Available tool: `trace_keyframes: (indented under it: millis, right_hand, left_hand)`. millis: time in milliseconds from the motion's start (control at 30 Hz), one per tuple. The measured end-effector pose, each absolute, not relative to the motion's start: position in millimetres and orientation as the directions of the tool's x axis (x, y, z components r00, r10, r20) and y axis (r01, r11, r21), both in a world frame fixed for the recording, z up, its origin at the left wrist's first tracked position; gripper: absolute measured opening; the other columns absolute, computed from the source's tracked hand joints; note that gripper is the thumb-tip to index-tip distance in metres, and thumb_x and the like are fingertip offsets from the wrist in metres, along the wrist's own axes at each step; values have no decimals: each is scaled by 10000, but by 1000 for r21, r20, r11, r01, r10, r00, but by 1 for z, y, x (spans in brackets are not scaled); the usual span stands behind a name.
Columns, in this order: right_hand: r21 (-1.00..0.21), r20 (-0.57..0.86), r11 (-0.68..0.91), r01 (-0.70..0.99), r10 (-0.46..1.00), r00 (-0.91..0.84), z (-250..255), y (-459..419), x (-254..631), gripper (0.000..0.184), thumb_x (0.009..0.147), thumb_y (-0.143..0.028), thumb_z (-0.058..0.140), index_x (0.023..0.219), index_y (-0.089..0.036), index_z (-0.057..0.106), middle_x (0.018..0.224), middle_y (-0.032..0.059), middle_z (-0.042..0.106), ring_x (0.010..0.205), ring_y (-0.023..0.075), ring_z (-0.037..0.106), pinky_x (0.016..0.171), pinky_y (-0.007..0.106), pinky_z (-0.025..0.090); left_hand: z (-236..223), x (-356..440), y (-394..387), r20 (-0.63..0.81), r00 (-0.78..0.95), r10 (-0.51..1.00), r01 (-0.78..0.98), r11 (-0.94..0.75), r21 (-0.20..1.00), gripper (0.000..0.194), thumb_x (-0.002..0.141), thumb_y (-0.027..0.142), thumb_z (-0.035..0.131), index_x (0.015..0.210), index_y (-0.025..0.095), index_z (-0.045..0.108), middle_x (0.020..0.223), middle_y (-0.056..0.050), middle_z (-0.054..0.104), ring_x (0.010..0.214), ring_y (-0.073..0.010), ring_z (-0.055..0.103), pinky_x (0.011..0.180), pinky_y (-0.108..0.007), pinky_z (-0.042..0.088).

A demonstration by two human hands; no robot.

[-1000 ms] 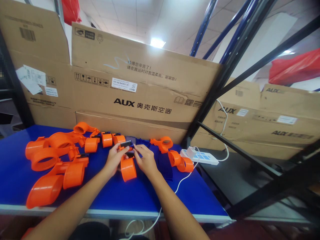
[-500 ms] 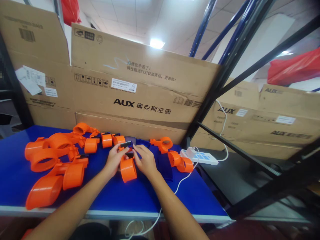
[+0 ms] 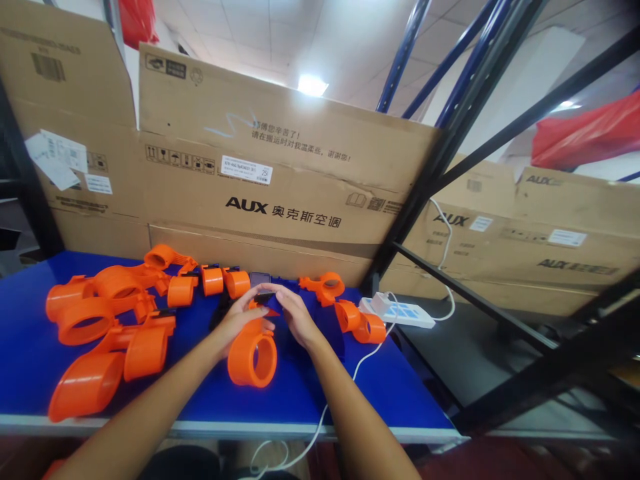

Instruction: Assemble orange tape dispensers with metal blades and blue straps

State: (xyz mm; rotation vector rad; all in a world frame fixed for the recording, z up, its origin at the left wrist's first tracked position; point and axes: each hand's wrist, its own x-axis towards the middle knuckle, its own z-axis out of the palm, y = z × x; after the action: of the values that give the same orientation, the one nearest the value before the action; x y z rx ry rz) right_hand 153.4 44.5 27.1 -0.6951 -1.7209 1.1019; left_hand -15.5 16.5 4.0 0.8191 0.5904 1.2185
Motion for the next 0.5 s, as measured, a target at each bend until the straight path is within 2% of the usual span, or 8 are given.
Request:
trace_keyframes:
  millis: [133,200,300,400,500]
  right_hand:
    - [-911,397,411,-3,877,-271,22,48,149,414,952,-571,569,1140,-221,685,1107,72,740,1011,251,691,909,387,551]
    - [-912,395,407,43,902,-174,18,51,147,381,934,-564,594,1098,-226,656,991,53,734,935,235,698,832,360,575]
    - [-923,369,379,59,920,-135,14,53,145,369,897,-549,642,1091,-238,595,846,13,680,794,208,680,665,310,586]
    - [-945,316,326,31,932,-176,13,51,143,401,860,-543,683,1099,-248,551,775,-30,602,662,166,613,503,250,544]
    - [-958,276,286,17,937,-212,13,48,141,424,846,-536,703,1103,-249,528,737,-55,538,616,144,560,433,217,510]
  left_hand:
    - [1,-13,21,29,287,958,-617,162,770,629,721,154,847,1310,196,631,1024,-140,766,884,-318,781,769,-378,617]
    - [-1,-14,23,44,328,944,-632,184,753,546,713,131,809,1241,172,679,1025,-151,774,924,-333,773,798,-395,614]
    - [-4,-15,23,42,360,932,-616,203,761,482,738,191,795,1210,166,700,968,-144,782,837,-308,774,733,-384,618]
    - [-9,-13,24,36,293,955,-541,135,830,478,780,340,823,1209,159,709,906,-129,778,678,-249,746,616,-337,597]
    - [-13,-10,27,79,208,975,-517,42,855,469,760,374,847,1146,128,741,929,-133,780,672,-222,730,633,-320,591]
